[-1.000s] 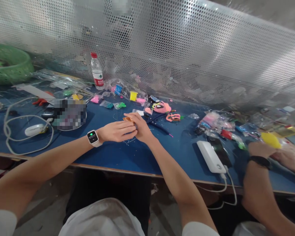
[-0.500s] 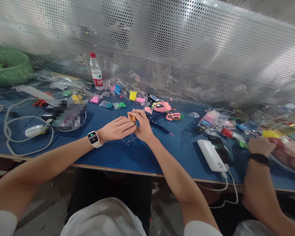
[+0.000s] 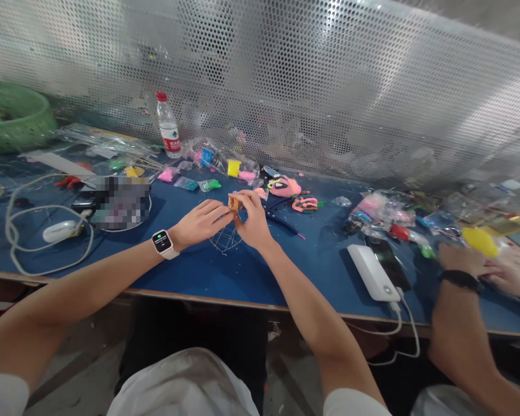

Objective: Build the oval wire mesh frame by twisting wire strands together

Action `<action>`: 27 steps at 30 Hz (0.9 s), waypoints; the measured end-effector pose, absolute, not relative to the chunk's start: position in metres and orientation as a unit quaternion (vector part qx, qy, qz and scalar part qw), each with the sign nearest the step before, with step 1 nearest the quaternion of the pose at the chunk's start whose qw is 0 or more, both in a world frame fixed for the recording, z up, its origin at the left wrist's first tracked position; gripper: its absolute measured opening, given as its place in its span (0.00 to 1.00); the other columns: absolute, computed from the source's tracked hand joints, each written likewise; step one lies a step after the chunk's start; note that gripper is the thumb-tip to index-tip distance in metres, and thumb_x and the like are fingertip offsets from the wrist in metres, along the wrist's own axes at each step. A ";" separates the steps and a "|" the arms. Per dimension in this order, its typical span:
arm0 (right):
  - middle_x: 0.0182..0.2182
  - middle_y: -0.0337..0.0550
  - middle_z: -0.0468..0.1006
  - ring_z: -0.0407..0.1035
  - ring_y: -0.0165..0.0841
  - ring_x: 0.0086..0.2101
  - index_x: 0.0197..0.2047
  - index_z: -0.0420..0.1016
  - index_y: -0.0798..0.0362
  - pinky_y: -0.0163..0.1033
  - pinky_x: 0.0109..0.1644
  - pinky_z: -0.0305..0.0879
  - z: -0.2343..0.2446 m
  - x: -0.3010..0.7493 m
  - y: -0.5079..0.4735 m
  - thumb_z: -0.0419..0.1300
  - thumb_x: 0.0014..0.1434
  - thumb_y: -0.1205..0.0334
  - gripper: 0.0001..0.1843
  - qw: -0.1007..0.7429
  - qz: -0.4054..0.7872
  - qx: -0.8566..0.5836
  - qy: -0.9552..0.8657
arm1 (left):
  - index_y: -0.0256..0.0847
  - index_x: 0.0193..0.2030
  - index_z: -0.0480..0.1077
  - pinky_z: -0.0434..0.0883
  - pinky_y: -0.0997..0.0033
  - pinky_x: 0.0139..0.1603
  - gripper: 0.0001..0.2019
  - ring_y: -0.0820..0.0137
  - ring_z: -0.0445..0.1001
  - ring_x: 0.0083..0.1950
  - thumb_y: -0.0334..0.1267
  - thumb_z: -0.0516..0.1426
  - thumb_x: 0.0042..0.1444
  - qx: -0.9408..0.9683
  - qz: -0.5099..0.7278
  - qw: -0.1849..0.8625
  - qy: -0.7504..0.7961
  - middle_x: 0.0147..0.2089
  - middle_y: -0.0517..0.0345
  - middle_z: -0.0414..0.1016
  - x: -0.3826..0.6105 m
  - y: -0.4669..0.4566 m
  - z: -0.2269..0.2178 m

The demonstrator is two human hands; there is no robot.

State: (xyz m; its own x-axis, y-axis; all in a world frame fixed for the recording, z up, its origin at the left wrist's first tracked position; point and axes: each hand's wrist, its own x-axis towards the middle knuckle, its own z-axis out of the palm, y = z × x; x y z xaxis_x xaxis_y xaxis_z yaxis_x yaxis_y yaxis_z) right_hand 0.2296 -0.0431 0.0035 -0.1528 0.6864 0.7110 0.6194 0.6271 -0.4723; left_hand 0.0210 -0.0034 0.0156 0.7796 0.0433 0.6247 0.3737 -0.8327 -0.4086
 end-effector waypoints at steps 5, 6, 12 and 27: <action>0.56 0.50 0.73 0.72 0.47 0.58 0.63 0.75 0.41 0.59 0.59 0.78 0.005 0.230 -0.043 0.62 0.63 0.73 0.28 0.498 0.035 -0.435 -0.750 | 0.36 0.45 0.74 0.77 0.60 0.46 0.09 0.60 0.78 0.45 0.27 0.53 0.75 -0.897 -0.291 0.283 -0.174 0.43 0.50 0.79 0.020 -0.002 0.017; 0.56 0.50 0.73 0.72 0.48 0.58 0.63 0.75 0.41 0.59 0.58 0.79 0.004 0.230 -0.043 0.61 0.62 0.74 0.29 0.496 0.038 -0.440 -0.748 | 0.36 0.46 0.75 0.77 0.59 0.45 0.09 0.60 0.77 0.45 0.27 0.53 0.75 -0.895 -0.287 0.285 -0.187 0.43 0.49 0.79 0.020 -0.002 0.017; 0.59 0.52 0.73 0.77 0.46 0.51 0.69 0.66 0.43 0.57 0.53 0.80 -0.003 0.230 -0.040 0.64 0.64 0.67 0.32 0.498 0.066 -0.465 -0.729 | 0.36 0.47 0.76 0.75 0.57 0.44 0.11 0.58 0.77 0.45 0.26 0.52 0.75 -0.901 -0.263 0.268 -0.219 0.45 0.47 0.80 0.020 0.000 0.016; 0.56 0.53 0.76 0.73 0.44 0.58 0.42 0.71 0.47 0.49 0.53 0.78 0.001 0.229 -0.042 0.66 0.69 0.62 0.06 0.503 0.088 -0.462 -0.725 | 0.37 0.44 0.76 0.73 0.56 0.42 0.12 0.59 0.76 0.42 0.28 0.51 0.76 -0.902 -0.288 0.254 -0.199 0.41 0.51 0.79 0.019 -0.002 0.018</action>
